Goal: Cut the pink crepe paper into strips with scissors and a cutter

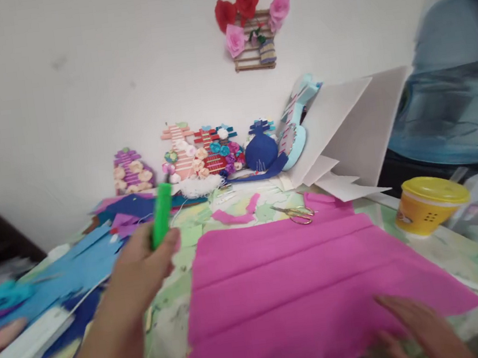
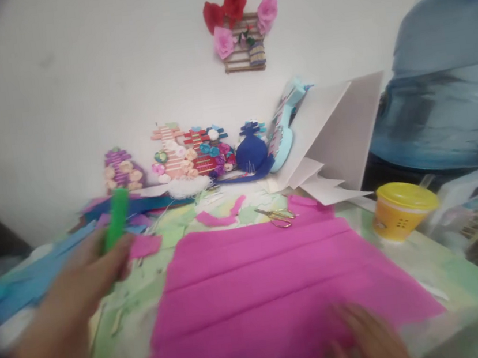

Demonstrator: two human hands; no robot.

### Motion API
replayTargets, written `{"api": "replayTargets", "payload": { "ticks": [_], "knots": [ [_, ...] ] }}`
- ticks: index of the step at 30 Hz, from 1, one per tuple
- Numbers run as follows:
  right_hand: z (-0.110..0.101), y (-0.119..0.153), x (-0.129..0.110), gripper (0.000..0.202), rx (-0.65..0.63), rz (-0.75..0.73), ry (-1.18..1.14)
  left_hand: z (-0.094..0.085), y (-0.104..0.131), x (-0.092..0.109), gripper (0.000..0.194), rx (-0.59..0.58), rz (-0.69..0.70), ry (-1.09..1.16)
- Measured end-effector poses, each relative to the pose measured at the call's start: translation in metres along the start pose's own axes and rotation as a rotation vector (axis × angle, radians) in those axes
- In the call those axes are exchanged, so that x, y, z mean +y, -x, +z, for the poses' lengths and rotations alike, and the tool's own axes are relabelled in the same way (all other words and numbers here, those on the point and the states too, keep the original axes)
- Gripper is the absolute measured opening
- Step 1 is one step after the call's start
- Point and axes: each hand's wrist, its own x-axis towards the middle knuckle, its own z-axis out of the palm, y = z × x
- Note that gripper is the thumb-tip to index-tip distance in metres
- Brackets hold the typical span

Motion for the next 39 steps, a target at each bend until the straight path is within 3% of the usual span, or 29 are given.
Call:
{"api": "replayTargets", "payload": {
  "ticks": [2, 4, 6, 10, 13, 16, 18, 21, 23, 25, 28, 34, 39],
  "knots": [
    [0.008, -0.017, -0.026, 0.053, -0.154, -0.1, 0.019, 0.03, 0.002, 0.027, 0.029, -0.059, -0.043, 0.02],
    [0.015, -0.021, -0.042, 0.055, -0.266, -0.12, 0.096, 0.049, 0.007, 0.032, 0.026, -0.15, -0.066, 0.016],
    [0.02, -0.016, -0.044, 0.058, -0.309, -0.146, 0.147, 0.057, 0.025, 0.02, 0.024, -0.179, -0.062, -0.026],
    [0.012, -0.01, -0.016, 0.06, -0.32, -0.29, 0.094, 0.061, 0.089, -0.007, 0.015, -0.13, -0.004, -0.187],
    [-0.01, -0.033, -0.009, 0.064, -0.237, -0.351, 0.063, 0.074, 0.132, -0.016, 0.028, -0.201, 0.192, -0.236],
    [-0.024, -0.083, -0.037, 0.073, -0.14, -0.399, 0.143, 0.09, 0.157, -0.024, 0.033, -0.259, 0.477, -0.395],
    [-0.015, -0.119, -0.067, 0.072, -0.242, -0.469, 0.174, 0.097, 0.164, -0.031, 0.034, -0.248, 0.543, -0.465],
    [0.028, -0.164, -0.102, 0.075, -0.512, -0.479, 0.18, 0.101, 0.17, -0.04, 0.035, -0.214, 0.58, -0.501],
    [0.06, -0.183, -0.11, 0.079, -0.684, -0.356, 0.204, 0.102, 0.172, -0.044, 0.035, -0.196, 0.593, -0.51],
    [0.085, -0.193, -0.108, 0.082, -0.716, -0.286, 0.212, 0.102, 0.173, -0.046, 0.034, -0.183, 0.599, -0.515],
    [0.102, -0.197, -0.095, 0.082, -0.704, -0.229, 0.219, 0.102, 0.173, -0.046, 0.033, -0.175, 0.61, -0.515],
    [0.105, -0.199, -0.07, 0.076, -0.693, -0.256, 0.215, 0.105, 0.17, -0.046, 0.034, -0.167, 0.651, -0.466],
    [0.099, -0.202, -0.078, 0.073, -0.642, -0.299, 0.172, 0.114, 0.183, -0.05, 0.031, -0.089, 0.59, -0.383]
  ]
}}
